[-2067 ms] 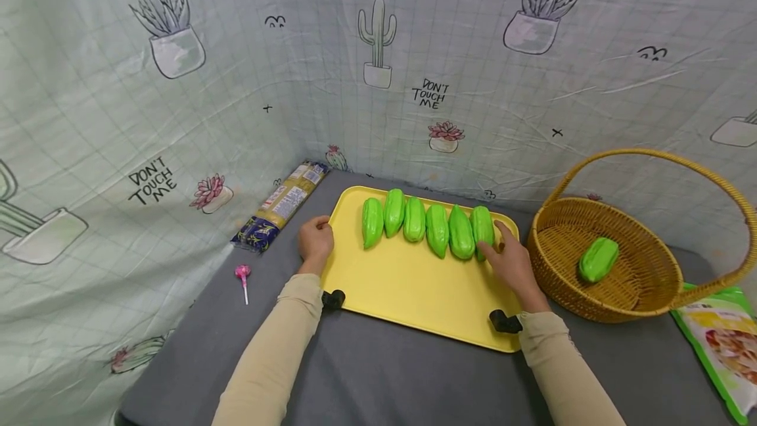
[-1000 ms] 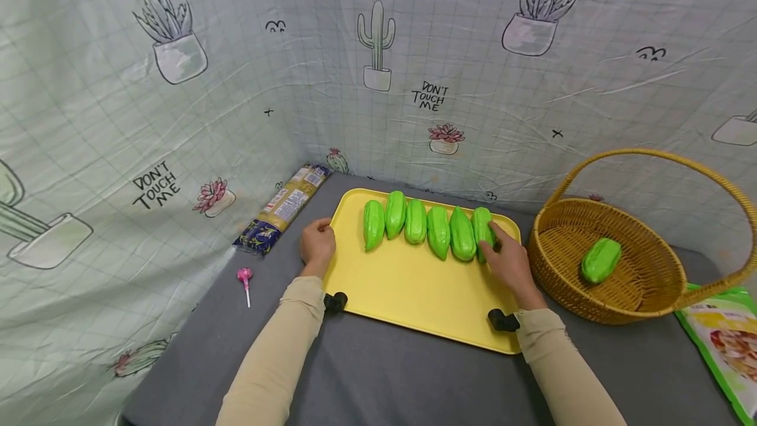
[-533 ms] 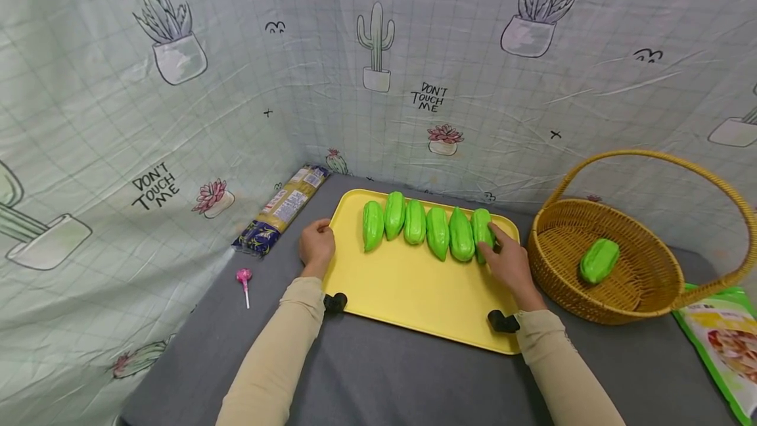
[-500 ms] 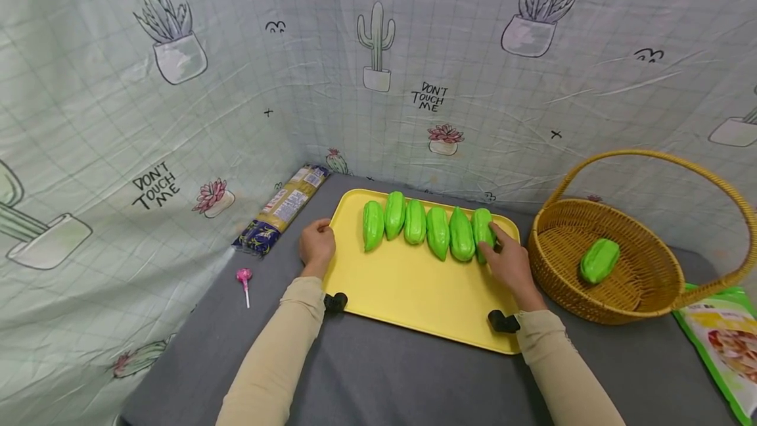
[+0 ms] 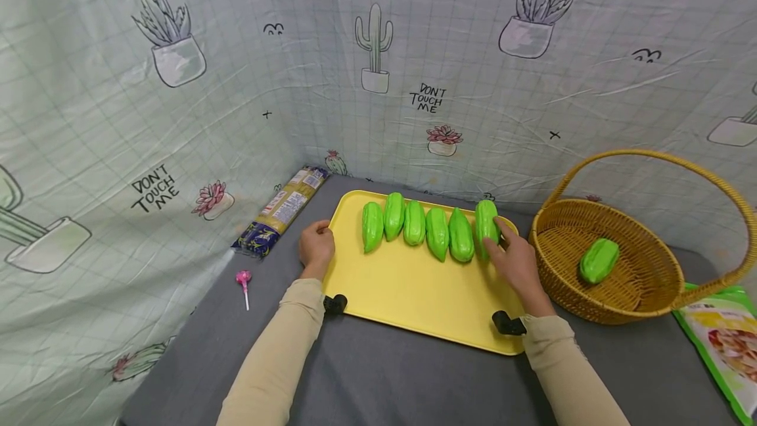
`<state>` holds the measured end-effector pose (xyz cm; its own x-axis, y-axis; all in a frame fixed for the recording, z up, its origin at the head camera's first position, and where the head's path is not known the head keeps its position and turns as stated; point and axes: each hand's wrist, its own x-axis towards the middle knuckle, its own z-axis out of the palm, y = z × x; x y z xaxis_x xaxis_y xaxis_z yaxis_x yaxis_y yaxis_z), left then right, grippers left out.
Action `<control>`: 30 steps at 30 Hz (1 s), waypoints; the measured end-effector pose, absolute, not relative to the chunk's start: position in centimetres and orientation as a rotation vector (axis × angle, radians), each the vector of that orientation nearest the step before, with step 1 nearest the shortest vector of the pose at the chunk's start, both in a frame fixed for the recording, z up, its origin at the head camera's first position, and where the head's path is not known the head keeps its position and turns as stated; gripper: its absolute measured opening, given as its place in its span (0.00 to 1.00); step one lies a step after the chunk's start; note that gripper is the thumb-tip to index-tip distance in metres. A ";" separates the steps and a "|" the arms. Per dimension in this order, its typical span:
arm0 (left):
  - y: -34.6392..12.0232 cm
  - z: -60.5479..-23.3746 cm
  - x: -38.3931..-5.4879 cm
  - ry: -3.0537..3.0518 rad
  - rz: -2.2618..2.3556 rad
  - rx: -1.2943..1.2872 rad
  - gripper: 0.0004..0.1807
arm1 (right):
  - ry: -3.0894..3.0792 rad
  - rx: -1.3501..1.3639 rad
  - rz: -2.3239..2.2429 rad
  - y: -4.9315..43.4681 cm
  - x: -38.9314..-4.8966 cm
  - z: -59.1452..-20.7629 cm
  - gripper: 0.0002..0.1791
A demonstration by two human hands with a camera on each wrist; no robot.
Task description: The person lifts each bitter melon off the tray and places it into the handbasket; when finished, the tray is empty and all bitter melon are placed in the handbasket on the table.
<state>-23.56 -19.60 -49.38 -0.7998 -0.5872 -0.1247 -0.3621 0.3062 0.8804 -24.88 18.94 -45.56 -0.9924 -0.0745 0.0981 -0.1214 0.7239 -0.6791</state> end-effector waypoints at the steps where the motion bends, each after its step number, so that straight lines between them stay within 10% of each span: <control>1: -19.6 -49.4 -23.6 -2.350 -1.497 0.871 0.17 | -2.849 0.167 1.136 18.9 -24.8 -45.4 0.35; 30: -19.6 -49.6 -23.7 -2.356 -1.480 0.875 0.17 | -2.670 0.210 1.309 19.3 -22.8 -42.7 0.36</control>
<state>-23.68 -19.57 -49.65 -0.7969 -0.5920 -0.1201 -0.3652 0.3137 0.8765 -22.78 19.29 -42.70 -0.9772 -0.0550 0.2049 -0.1957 0.6071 -0.7701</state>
